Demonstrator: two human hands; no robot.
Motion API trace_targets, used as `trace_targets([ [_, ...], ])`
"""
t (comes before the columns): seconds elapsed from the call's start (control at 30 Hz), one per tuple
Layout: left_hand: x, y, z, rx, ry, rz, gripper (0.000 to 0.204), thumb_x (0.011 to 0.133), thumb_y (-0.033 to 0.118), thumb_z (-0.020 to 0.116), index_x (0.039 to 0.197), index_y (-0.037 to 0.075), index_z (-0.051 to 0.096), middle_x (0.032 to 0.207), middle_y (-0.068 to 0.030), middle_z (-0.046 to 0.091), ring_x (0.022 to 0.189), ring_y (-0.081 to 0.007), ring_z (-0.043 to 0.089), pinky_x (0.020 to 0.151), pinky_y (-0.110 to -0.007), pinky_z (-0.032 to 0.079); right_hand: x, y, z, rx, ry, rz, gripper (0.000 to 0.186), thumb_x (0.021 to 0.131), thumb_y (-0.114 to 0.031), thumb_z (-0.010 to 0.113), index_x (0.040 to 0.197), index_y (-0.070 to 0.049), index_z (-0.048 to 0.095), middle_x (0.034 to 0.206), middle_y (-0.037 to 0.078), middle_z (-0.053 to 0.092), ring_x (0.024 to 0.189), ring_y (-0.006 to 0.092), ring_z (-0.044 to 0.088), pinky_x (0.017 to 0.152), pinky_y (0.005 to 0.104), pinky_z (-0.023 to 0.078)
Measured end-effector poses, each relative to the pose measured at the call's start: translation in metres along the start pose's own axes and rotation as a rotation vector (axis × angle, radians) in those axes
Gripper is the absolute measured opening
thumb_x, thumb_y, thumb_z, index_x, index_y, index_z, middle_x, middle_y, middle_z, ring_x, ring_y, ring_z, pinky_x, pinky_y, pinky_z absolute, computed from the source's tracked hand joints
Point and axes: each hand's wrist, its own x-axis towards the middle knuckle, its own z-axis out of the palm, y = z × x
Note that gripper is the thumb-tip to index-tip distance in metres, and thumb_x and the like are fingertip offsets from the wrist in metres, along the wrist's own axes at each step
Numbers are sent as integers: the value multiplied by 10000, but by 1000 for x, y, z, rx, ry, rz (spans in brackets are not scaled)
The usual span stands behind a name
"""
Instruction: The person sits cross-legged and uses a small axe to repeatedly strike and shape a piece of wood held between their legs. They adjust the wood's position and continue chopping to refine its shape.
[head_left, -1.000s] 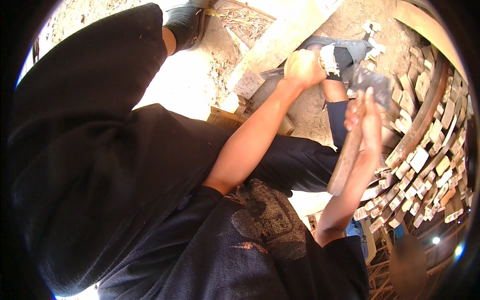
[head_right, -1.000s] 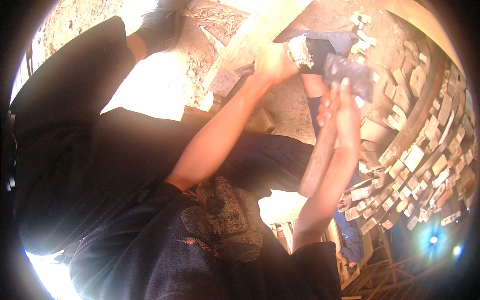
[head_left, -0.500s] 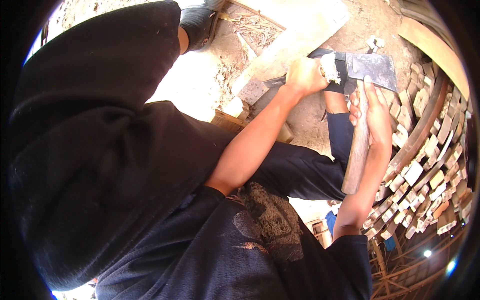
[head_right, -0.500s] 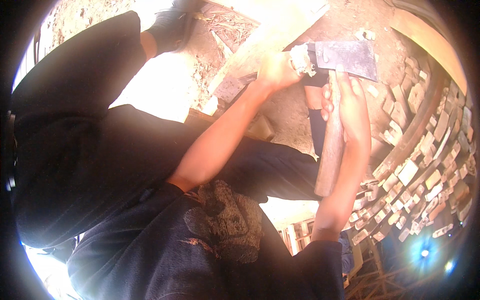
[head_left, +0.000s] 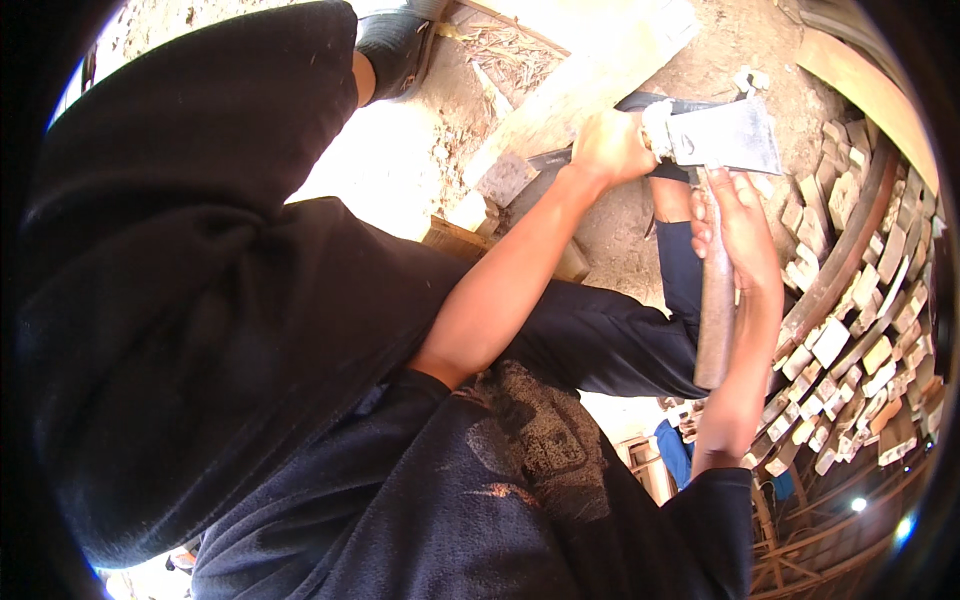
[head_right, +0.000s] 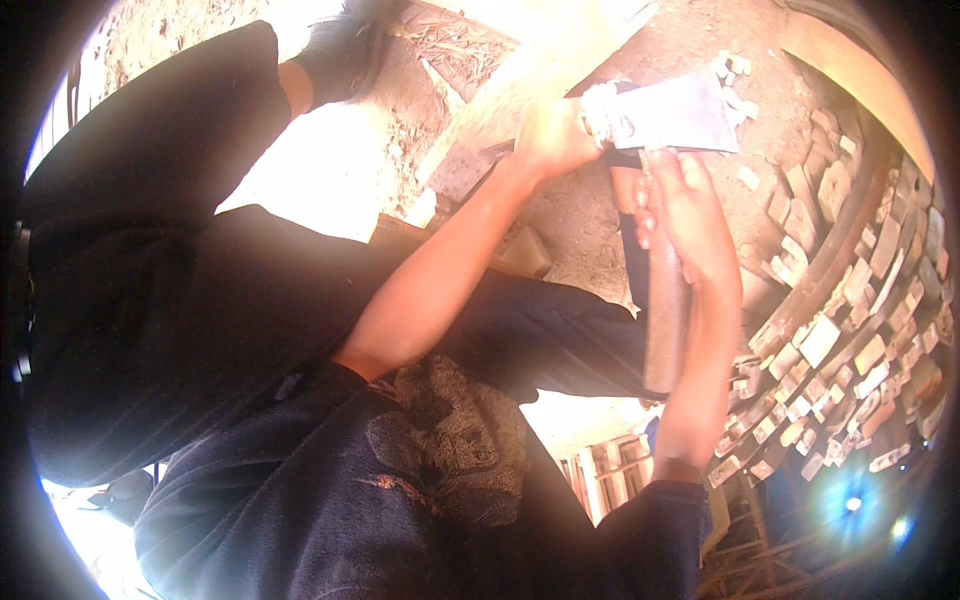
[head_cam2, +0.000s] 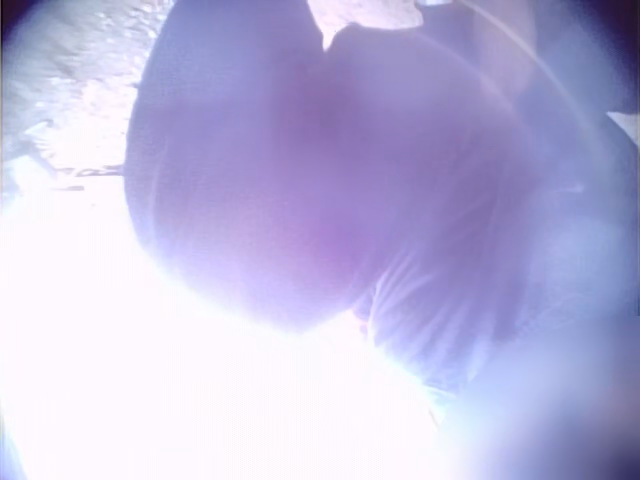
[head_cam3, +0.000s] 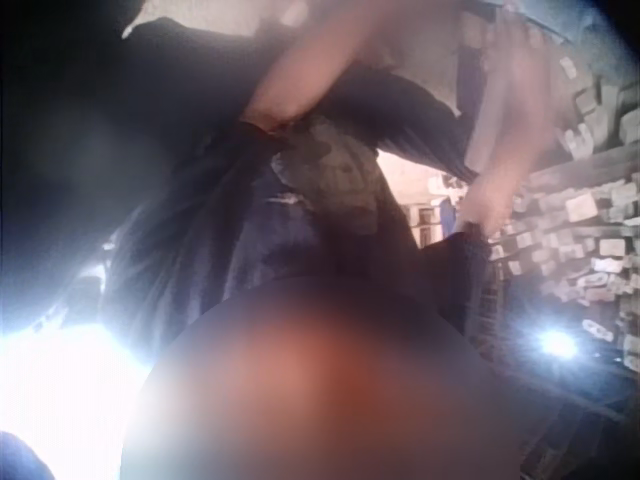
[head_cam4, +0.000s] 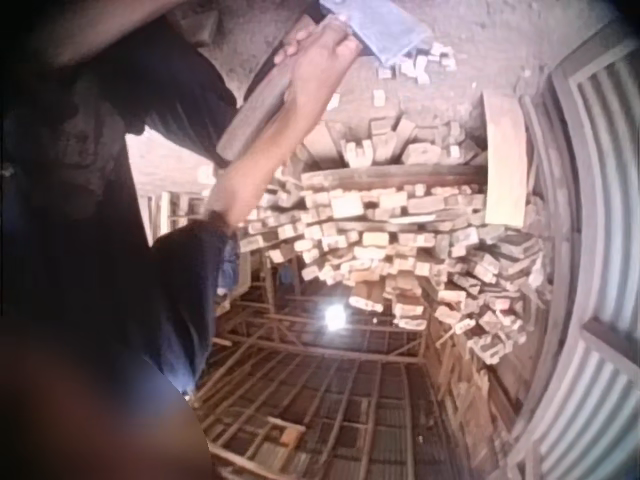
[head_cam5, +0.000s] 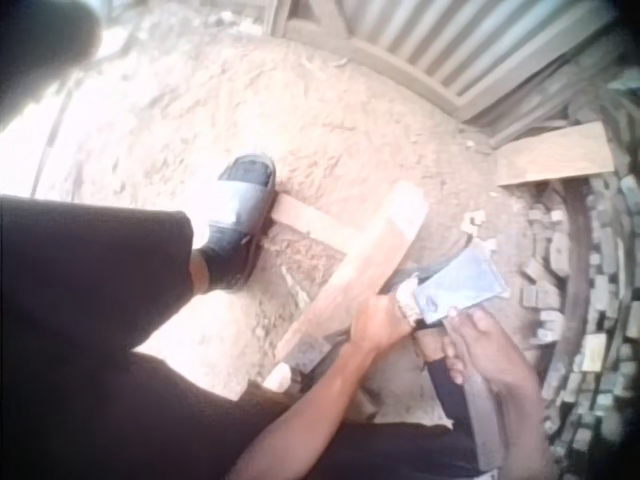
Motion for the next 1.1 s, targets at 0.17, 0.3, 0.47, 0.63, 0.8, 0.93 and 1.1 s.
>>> trace_targets([
  [0.17,6,11,-14,-55,77,-8,207,723,237,686,800,47,715,809,-191,677,783,-346,660,749,-405,534,12,-9,-18,160,6,-93,225,1007,-302,465,996,-77,468,686,18,491,494,80,446,406,239,401],
  [0.3,8,12,-13,-115,100,-26,212,736,230,680,817,37,714,927,-198,679,893,-330,649,811,-398,518,15,-1,-10,85,-10,-72,233,1011,-309,453,987,-78,480,680,13,491,491,78,445,409,233,396],
  [0.47,12,9,-15,-134,97,-39,245,750,235,673,878,29,708,990,-204,670,942,-329,635,854,-394,503,20,-20,-16,69,-21,-61,222,1010,-297,454,995,-77,485,687,13,510,485,78,442,410,241,394],
  [0.63,18,11,-14,-64,54,-53,269,752,235,669,937,42,698,996,-194,667,948,-333,630,866,-393,499,40,-7,-11,-56,-33,-77,224,1005,-299,470,980,-80,506,685,11,513,490,74,450,412,242,400],
  [0.8,15,9,-19,-83,50,-80,279,746,232,674,958,51,689,994,-192,666,941,-331,634,854,-394,504,40,-28,-20,-16,-80,-16,232,1006,-319,465,1004,-89,491,693,16,515,493,77,463,417,234,421],
  [0.93,20,11,-16,-99,153,-6,303,751,236,673,999,62,682,999,-182,673,927,-328,642,846,-396,507,51,-20,-11,140,47,-118,235,1013,-336,450,996,-105,490,693,11,510,495,72,450,420,219,392],
  [1.1,24,12,-17,-98,-4,-134,321,732,191,696,1024,64,658,969,-174,666,916,-326,641,823,-397,513,48,-20,-15,-64,-73,9,269,999,-340,482,985,-72,494,705,15,509,498,84,467,429,234,412],
])
